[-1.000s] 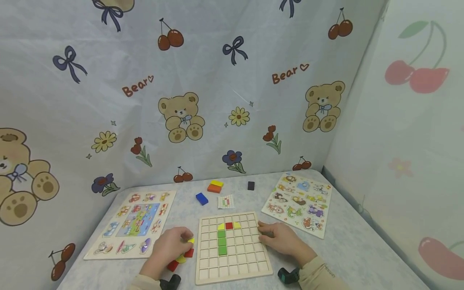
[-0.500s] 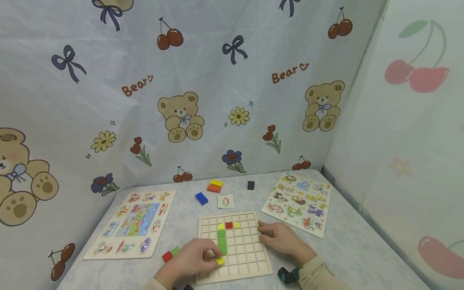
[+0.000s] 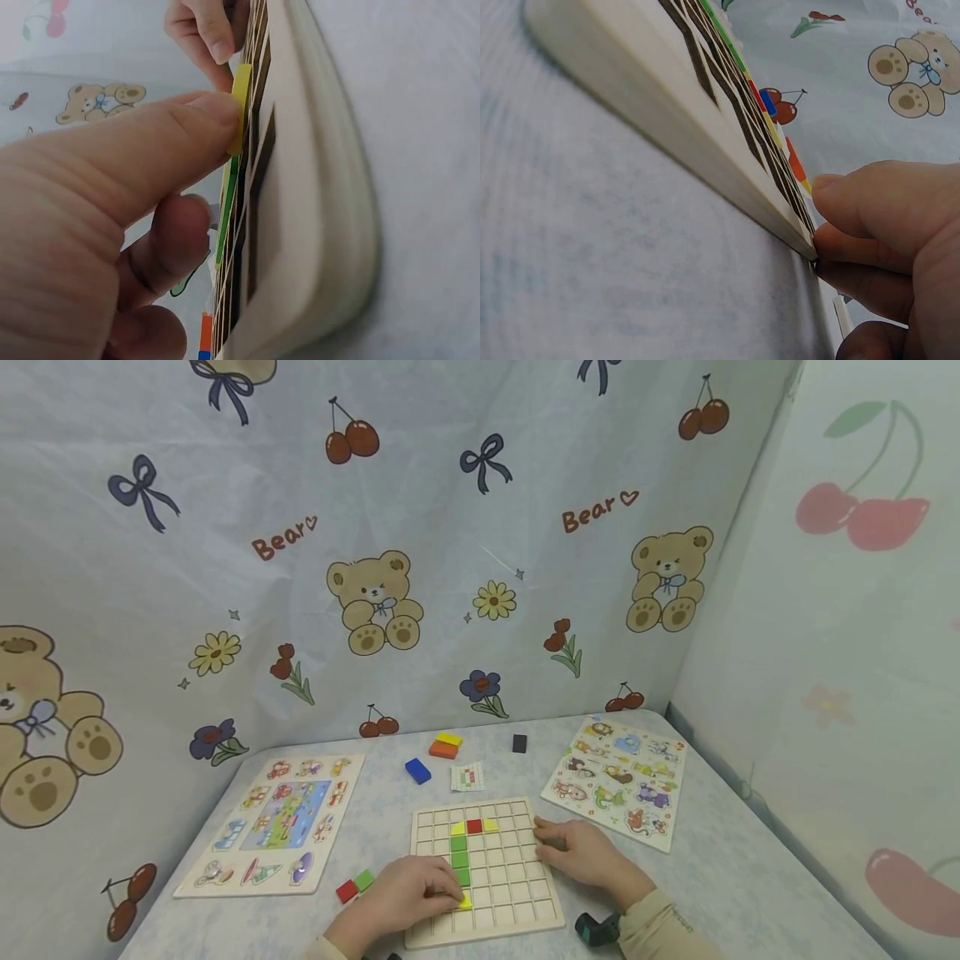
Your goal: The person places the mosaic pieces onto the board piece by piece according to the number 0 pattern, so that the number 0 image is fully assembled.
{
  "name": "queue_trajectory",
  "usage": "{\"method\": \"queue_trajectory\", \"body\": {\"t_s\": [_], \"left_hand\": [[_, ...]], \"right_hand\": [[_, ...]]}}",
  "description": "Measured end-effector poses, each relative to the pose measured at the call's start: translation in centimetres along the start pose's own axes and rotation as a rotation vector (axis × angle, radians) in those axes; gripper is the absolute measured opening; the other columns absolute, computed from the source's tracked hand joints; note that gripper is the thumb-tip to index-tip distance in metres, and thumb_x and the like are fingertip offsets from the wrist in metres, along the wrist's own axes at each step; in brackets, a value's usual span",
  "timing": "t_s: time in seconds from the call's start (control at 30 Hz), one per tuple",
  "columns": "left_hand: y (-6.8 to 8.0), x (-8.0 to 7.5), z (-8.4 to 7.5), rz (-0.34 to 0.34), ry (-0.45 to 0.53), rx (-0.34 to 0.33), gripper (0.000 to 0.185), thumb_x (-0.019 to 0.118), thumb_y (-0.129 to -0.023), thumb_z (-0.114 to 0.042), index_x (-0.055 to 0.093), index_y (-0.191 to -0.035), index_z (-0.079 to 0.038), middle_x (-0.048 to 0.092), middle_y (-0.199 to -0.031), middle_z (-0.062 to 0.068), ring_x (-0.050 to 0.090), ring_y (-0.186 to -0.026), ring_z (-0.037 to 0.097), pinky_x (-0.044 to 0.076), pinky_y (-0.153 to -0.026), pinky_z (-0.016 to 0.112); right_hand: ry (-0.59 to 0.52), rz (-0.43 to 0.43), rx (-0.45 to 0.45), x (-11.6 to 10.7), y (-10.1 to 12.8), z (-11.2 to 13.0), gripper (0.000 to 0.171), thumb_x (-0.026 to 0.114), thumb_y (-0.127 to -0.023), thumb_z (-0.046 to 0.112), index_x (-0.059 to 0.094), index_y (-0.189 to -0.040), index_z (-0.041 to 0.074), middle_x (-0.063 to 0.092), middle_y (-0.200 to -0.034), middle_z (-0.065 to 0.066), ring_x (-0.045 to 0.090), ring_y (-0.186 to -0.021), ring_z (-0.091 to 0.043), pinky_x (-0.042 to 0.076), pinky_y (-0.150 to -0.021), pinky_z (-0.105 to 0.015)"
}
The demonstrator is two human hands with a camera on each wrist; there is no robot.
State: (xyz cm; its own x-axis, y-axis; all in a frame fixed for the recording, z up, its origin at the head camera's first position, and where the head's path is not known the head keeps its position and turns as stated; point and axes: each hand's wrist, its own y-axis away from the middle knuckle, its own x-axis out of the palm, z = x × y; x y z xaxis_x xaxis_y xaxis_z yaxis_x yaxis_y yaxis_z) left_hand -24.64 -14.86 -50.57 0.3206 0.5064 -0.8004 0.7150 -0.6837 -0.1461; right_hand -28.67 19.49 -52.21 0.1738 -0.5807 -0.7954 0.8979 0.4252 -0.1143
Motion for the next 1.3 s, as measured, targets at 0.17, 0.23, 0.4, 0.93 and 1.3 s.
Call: {"method": "queue_trajectory", "body": {"t_s": [0.17, 0.23, 0.4, 0.93, 1.3], "left_hand": [[-0.1, 0.1, 0.0, -0.015, -0.049, 0.025, 0.008, 0.076, -0.094, -0.028, 0.082, -0.096, -0.034, 0.069, -0.101, -0.026, 0.063, -0.092, -0.01, 0.054, -0.081, 0.02], [-0.2, 0.3, 0.0, -0.028, -0.08, 0.041, 0.009, 0.076, -0.094, -0.028, 0.082, -0.095, -0.035, 0.069, -0.1, -0.027, 0.063, -0.091, -0.011, 0.054, -0.08, 0.019], [-0.4, 0.7, -0.1, -0.073, -0.158, 0.101, 0.007, 0.077, -0.094, -0.031, 0.081, -0.095, -0.036, 0.066, -0.098, -0.028, 0.059, -0.083, -0.014, 0.05, -0.072, 0.012], [-0.1, 0.0, 0.0, -0.163, -0.078, -0.07, 0.008, 0.076, -0.094, -0.031, 0.082, -0.1, -0.032, 0.068, -0.1, -0.024, 0.057, -0.073, -0.009, 0.049, -0.062, 0.018], [2.0, -5.2, 0.5, -0.328, -0.262, -0.456, 0.025, 0.081, -0.09, -0.029, 0.078, -0.115, -0.027, 0.071, -0.107, -0.013, 0.05, -0.062, 0.003, 0.041, -0.051, 0.025]], "right_hand": [[-0.003, 0.001, -0.002, 0.0, 0.1, 0.1, 0.041, 0.067, -0.099, 0.039, 0.072, -0.13, 0.013, 0.063, -0.144, 0.0, 0.057, -0.135, -0.028, 0.051, -0.102, -0.048], [-0.01, -0.001, -0.002, 0.0, 0.1, 0.1, 0.041, 0.068, -0.099, 0.039, 0.072, -0.13, 0.013, 0.063, -0.144, -0.001, 0.057, -0.135, -0.028, 0.051, -0.103, -0.049], [-0.013, -0.004, 0.002, -0.1, 0.1, 0.1, 0.04, 0.068, -0.099, 0.037, 0.072, -0.13, 0.013, 0.062, -0.145, -0.001, 0.056, -0.136, -0.026, 0.05, -0.105, -0.048], [0.012, 0.009, -0.036, -0.3, 0.2, 0.6, 0.04, 0.071, -0.097, 0.031, 0.071, -0.131, 0.01, 0.062, -0.145, -0.007, 0.07, -0.116, -0.022, 0.05, -0.079, -0.026], [0.009, 0.0, -0.003, -0.3, 0.2, 0.6, 0.039, 0.072, -0.095, 0.032, 0.073, -0.129, 0.012, 0.062, -0.145, -0.005, 0.058, -0.134, -0.032, 0.046, -0.107, -0.054]]}}
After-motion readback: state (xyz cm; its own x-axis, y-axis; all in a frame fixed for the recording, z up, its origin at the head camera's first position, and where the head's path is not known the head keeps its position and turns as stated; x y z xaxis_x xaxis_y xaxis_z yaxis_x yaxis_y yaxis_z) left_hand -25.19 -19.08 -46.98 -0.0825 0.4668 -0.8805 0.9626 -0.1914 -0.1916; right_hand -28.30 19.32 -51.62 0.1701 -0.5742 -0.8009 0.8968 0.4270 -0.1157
